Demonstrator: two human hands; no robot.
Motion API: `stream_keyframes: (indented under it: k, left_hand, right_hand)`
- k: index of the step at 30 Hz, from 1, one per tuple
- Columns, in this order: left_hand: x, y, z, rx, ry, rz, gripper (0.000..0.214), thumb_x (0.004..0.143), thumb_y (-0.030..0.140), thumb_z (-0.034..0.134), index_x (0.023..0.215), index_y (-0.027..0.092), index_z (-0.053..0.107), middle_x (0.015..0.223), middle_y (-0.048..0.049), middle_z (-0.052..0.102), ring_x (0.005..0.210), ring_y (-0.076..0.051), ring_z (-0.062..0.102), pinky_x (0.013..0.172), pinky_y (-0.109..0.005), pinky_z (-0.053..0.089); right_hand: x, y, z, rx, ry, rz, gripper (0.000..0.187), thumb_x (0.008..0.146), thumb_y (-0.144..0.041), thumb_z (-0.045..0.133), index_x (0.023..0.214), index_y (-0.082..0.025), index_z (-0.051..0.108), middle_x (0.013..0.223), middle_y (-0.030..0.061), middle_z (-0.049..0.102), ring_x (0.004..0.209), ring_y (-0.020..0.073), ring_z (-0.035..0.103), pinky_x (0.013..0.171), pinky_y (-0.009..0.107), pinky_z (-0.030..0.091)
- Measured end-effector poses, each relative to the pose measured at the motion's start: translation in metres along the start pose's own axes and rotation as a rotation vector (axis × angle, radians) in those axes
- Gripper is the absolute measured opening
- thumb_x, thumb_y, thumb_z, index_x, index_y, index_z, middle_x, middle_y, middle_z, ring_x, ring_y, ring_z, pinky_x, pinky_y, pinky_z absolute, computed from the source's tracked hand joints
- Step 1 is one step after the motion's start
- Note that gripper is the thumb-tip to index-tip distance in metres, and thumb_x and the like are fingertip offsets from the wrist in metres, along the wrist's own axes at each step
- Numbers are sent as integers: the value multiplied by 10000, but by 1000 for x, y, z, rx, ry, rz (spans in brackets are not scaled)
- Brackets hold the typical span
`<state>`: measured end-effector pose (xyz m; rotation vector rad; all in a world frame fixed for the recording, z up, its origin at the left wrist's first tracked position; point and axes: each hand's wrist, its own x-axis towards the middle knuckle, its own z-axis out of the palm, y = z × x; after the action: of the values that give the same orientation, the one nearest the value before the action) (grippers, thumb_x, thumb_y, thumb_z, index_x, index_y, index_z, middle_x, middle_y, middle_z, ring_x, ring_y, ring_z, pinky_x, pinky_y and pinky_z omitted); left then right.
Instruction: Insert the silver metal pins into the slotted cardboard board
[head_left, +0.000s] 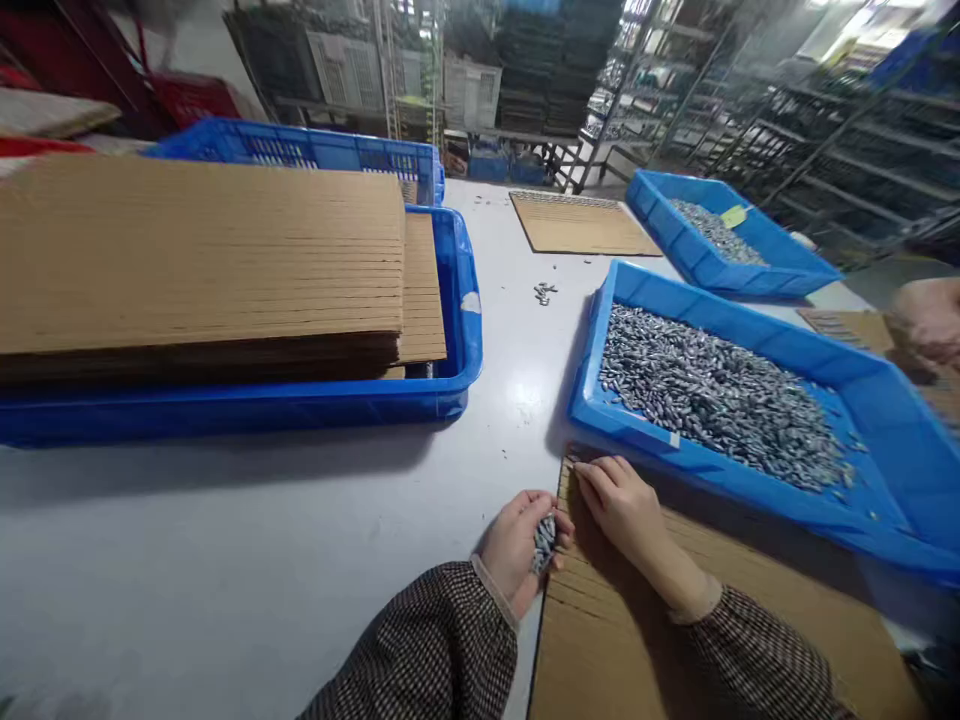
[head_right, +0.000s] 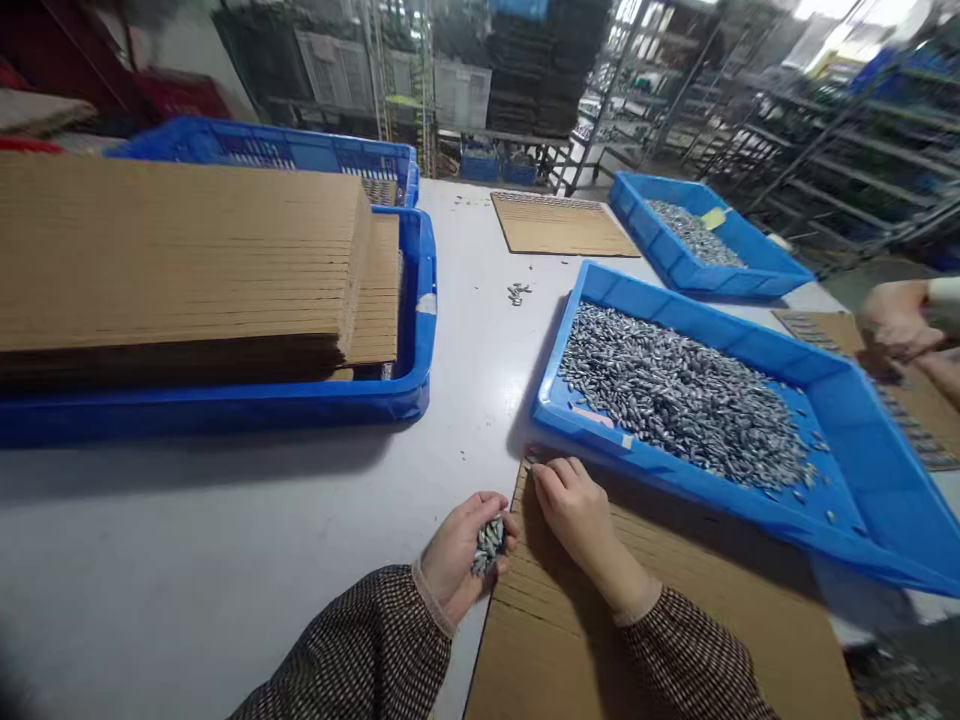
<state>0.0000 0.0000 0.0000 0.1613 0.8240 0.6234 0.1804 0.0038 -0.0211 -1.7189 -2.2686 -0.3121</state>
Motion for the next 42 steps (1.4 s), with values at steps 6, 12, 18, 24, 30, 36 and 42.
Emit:
stream_keyframes:
  k: [6,12,18,24,30,36,42]
  left_hand:
    - [1,3,-3,-28,38,31,249,925,371,494,950,138,577,766,-56,620,597,-116,572,447,-195,382]
    - [2,8,1,-88,18,14,308,882,311,554,1097,96,603,923,-122,674,720,-179,658,538,-255,490]
    - [7,3,1,-129,-16,48,261,861,265,571,1045,97,646,907,-124,689,757,-191,662,622,-293,541]
    - [5,2,1,-110,-15,63,213,862,285,563,927,104,653,807,-97,668,742,-185,644,606,-278,535]
    - [3,0,-1,58,-11,132,246,813,345,643,940,136,616,807,-60,627,669,-150,607,497,-223,481]
    - [3,-5,0,136,10,177,280,731,396,710,790,166,561,678,-6,549,552,-104,502,402,-184,360]
    - [3,-3,1,137,42,158,275,781,369,619,915,129,620,725,-41,584,596,-116,526,417,-191,332]
  right_hand:
    - [6,-8,-2,-30,-20,17,238,942,-149,491,763,-194,640,769,59,605,783,188,519,637,280,365]
    - [13,-6,-15,-22,-60,-12,230,936,-172,505,755,-195,645,749,60,610,760,177,540,597,270,367]
    - [10,-22,-32,487,-75,-19,215,954,-230,499,1110,-221,647,983,87,629,902,201,590,748,329,509]
    - [13,-33,-28,558,-72,-77,196,944,-160,495,1013,-228,665,918,74,614,851,197,575,701,336,517]
    - [4,-24,-27,681,-62,46,136,953,-170,498,980,-215,623,945,68,594,835,172,601,706,292,517]
    - [-6,-28,-33,746,-76,41,154,954,-146,496,1034,-230,597,882,42,634,776,158,621,678,273,511]
    - [-9,-15,-25,560,14,29,176,949,-160,505,1042,-234,634,912,48,675,817,170,649,722,293,533]
